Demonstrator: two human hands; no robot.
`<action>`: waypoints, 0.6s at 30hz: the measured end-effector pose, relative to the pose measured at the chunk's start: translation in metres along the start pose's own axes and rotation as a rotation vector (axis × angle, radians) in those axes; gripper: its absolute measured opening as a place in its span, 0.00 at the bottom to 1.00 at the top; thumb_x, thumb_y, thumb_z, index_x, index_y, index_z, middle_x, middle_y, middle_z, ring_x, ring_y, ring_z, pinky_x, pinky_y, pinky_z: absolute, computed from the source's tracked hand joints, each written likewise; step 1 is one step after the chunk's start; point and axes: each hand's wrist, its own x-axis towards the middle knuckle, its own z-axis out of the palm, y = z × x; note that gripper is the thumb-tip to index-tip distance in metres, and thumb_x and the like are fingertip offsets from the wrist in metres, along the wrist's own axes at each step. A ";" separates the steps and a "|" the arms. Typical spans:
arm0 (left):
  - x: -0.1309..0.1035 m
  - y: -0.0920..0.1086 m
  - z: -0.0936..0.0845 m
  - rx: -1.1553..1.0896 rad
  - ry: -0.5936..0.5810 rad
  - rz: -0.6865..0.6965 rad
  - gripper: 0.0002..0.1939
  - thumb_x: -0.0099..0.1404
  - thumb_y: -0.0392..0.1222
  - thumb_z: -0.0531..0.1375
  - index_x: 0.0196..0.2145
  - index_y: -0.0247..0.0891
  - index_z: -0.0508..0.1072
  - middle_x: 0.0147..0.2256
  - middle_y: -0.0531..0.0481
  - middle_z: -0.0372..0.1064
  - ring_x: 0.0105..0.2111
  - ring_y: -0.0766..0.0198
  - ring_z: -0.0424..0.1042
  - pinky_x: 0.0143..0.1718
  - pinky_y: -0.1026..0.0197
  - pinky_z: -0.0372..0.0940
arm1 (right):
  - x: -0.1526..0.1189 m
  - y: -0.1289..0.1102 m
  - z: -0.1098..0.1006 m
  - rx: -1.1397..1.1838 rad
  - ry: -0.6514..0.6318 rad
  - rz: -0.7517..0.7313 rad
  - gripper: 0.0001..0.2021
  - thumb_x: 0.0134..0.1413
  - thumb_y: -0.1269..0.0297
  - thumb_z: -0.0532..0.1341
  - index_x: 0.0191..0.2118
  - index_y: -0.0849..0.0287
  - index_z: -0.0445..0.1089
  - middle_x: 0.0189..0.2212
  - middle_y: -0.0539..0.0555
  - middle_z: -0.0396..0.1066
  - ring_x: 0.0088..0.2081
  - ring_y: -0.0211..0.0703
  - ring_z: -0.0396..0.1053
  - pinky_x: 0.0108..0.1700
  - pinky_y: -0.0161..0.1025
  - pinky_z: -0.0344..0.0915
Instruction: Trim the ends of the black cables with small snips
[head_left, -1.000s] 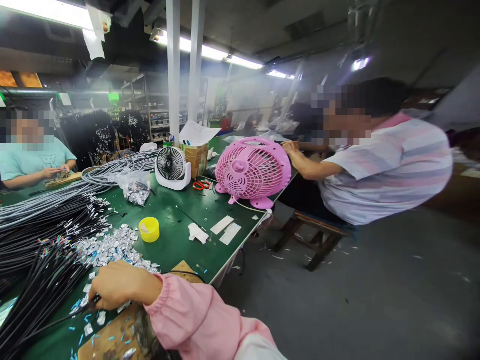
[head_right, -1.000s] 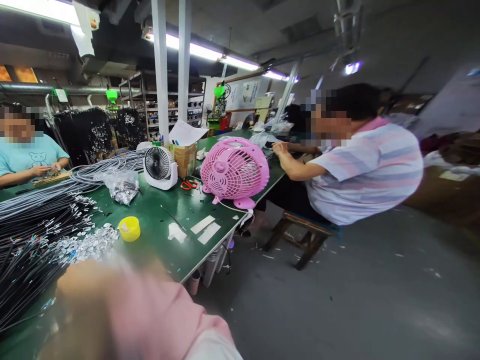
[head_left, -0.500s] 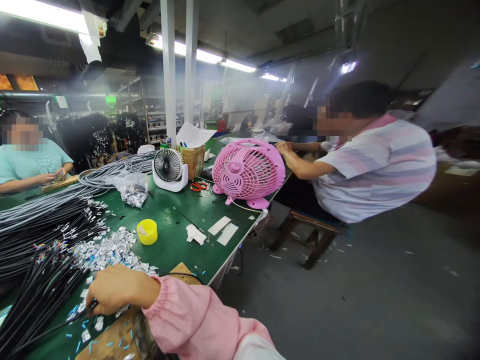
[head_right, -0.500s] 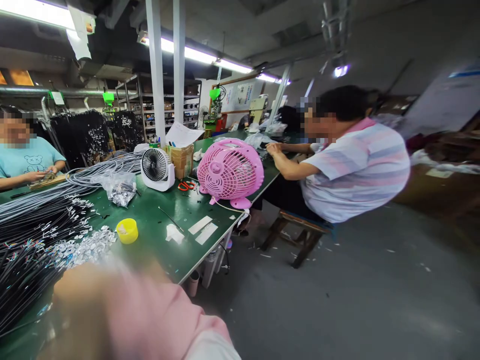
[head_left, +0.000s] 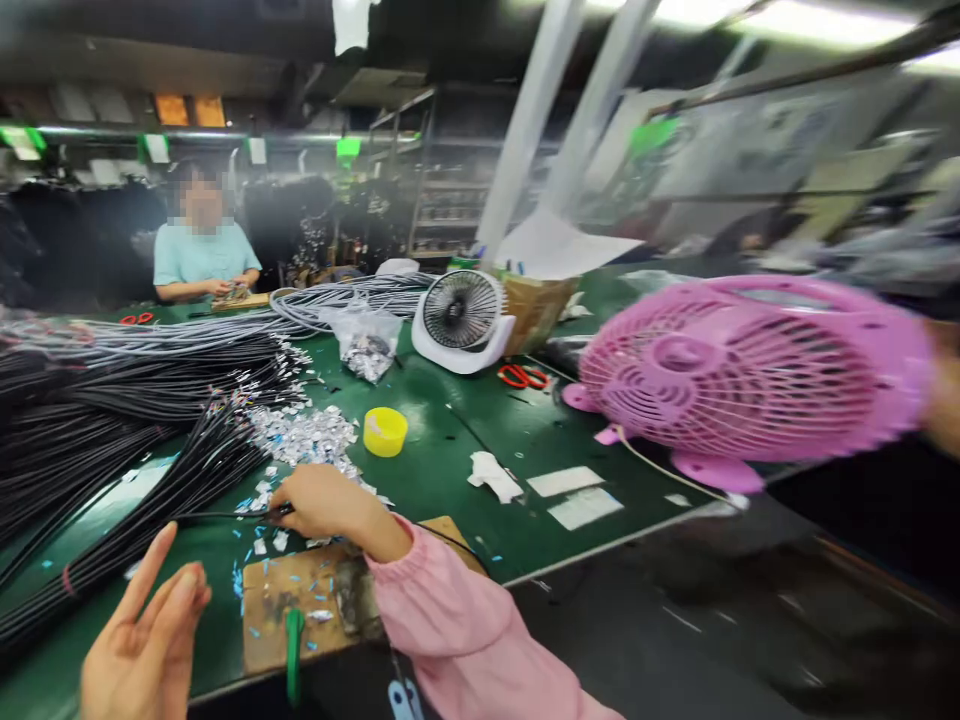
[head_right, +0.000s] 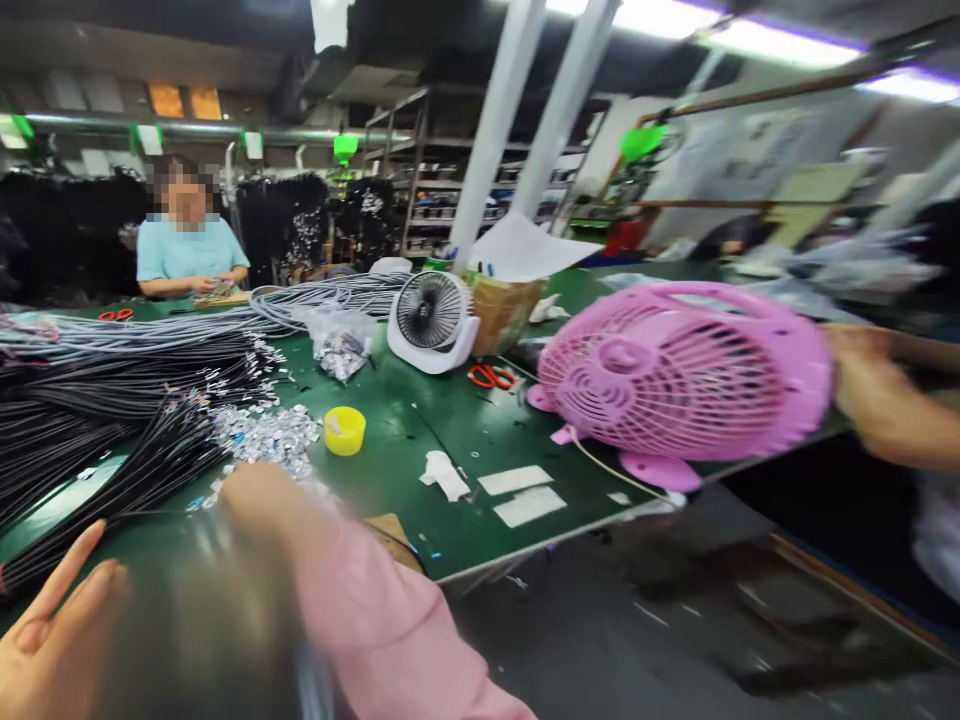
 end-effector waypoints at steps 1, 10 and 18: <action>-0.002 0.001 0.000 -0.013 0.002 -0.029 0.41 0.42 0.55 0.77 0.55 0.45 0.76 0.16 0.60 0.65 0.31 0.53 0.80 0.31 0.58 0.77 | -0.001 0.000 0.000 -0.003 -0.012 -0.002 0.13 0.64 0.68 0.59 0.47 0.55 0.81 0.41 0.58 0.82 0.45 0.50 0.79 0.42 0.38 0.70; -0.012 0.001 0.001 0.033 -0.019 -0.009 0.42 0.45 0.53 0.75 0.57 0.44 0.75 0.11 0.62 0.60 0.30 0.53 0.80 0.32 0.58 0.78 | -0.006 -0.002 0.000 0.046 -0.018 0.031 0.12 0.63 0.68 0.60 0.46 0.53 0.81 0.41 0.56 0.82 0.45 0.50 0.79 0.42 0.37 0.69; 0.064 0.040 0.033 0.753 -0.284 0.519 0.20 0.55 0.63 0.57 0.25 0.46 0.79 0.25 0.51 0.80 0.24 0.57 0.78 0.27 0.60 0.72 | -0.004 -0.007 0.009 0.084 -0.036 -0.005 0.10 0.60 0.64 0.64 0.45 0.53 0.81 0.38 0.56 0.82 0.39 0.46 0.79 0.39 0.36 0.69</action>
